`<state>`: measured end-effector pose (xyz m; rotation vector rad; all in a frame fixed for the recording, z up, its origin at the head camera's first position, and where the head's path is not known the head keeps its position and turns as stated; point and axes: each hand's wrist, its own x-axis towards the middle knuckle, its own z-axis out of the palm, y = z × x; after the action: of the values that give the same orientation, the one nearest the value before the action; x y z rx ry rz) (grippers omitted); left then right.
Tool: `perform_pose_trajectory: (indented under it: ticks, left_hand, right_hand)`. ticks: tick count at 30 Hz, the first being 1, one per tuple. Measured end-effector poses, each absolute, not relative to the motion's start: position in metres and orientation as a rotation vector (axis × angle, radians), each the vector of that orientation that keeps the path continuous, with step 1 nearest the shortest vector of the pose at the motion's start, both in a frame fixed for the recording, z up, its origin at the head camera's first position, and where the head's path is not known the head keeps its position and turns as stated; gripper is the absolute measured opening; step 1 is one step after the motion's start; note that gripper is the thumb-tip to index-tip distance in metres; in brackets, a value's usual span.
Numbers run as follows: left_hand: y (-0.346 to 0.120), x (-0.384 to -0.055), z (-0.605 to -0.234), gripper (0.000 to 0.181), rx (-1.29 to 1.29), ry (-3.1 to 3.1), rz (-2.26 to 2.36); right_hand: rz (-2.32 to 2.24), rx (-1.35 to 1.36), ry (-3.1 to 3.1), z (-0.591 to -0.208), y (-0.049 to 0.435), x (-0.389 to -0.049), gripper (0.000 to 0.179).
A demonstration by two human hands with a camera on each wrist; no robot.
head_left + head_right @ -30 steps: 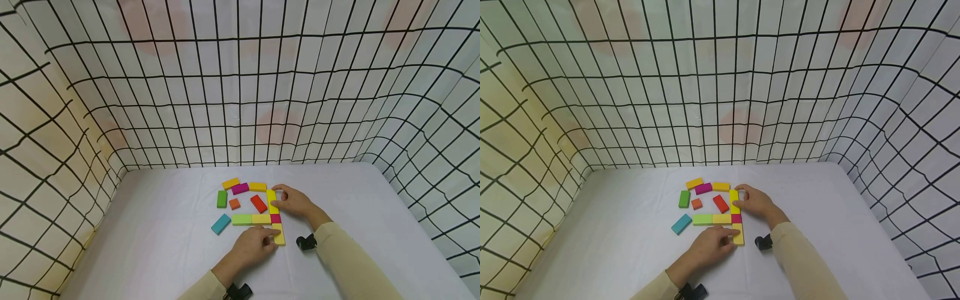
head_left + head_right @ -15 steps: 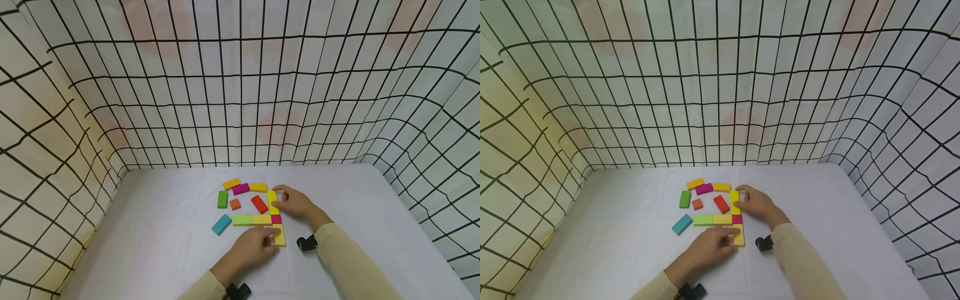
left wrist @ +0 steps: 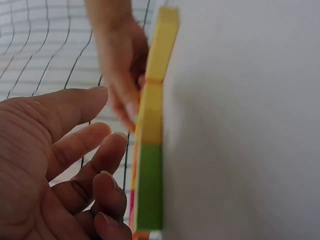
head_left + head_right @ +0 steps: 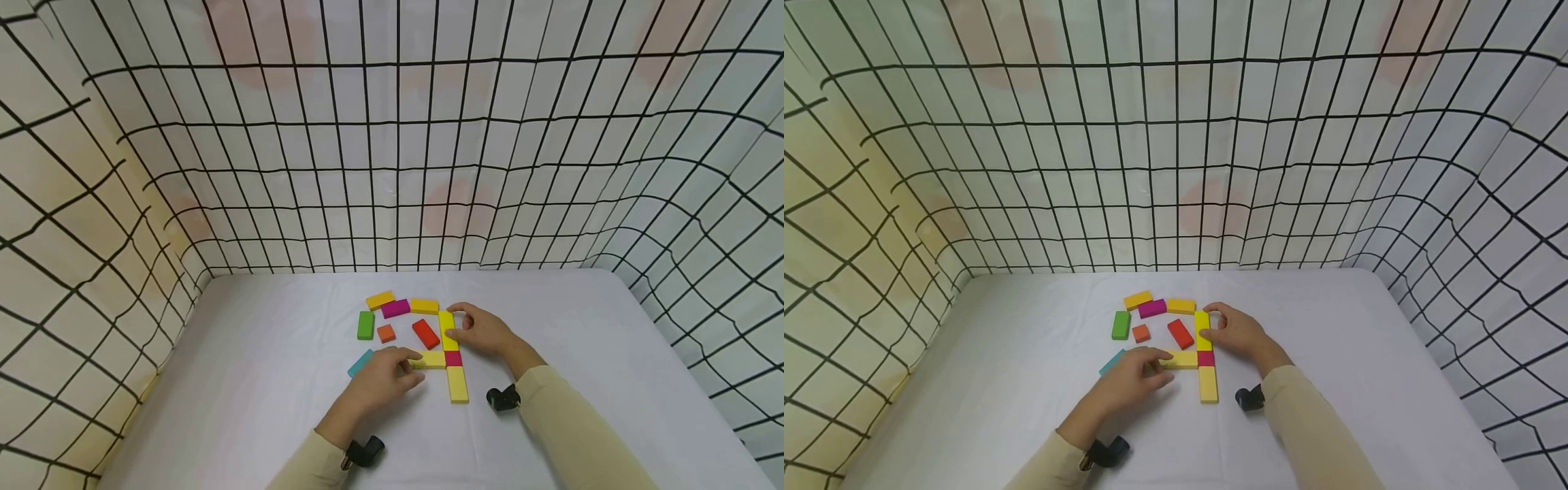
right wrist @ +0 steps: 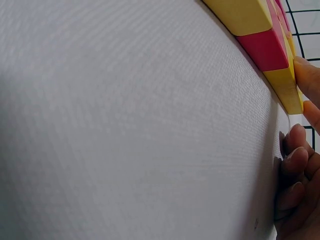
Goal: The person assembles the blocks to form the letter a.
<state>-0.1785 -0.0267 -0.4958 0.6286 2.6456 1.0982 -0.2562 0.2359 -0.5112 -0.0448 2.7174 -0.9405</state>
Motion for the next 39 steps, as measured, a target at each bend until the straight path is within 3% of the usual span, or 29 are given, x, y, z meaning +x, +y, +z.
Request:
perform_pose_trajectory:
  ticks: [19,31,39]
  left_hand:
    - [-0.099,-0.207,-0.493,0.035,0.338,2.679,0.957]
    - [-0.108,-0.204,-0.495,0.018,0.286,2.572,1.069]
    - [-0.110,-0.201,-0.496,0.019,0.263,2.516,1.131]
  right_hand:
    - [-0.968,-0.035,2.707,-0.514,0.238,-0.258,0.056]
    - [-0.940,-0.044,2.715,-0.511,0.237,-0.257,0.055]
    - [-0.944,-0.050,2.714,-0.511,0.237,-0.257,0.055]
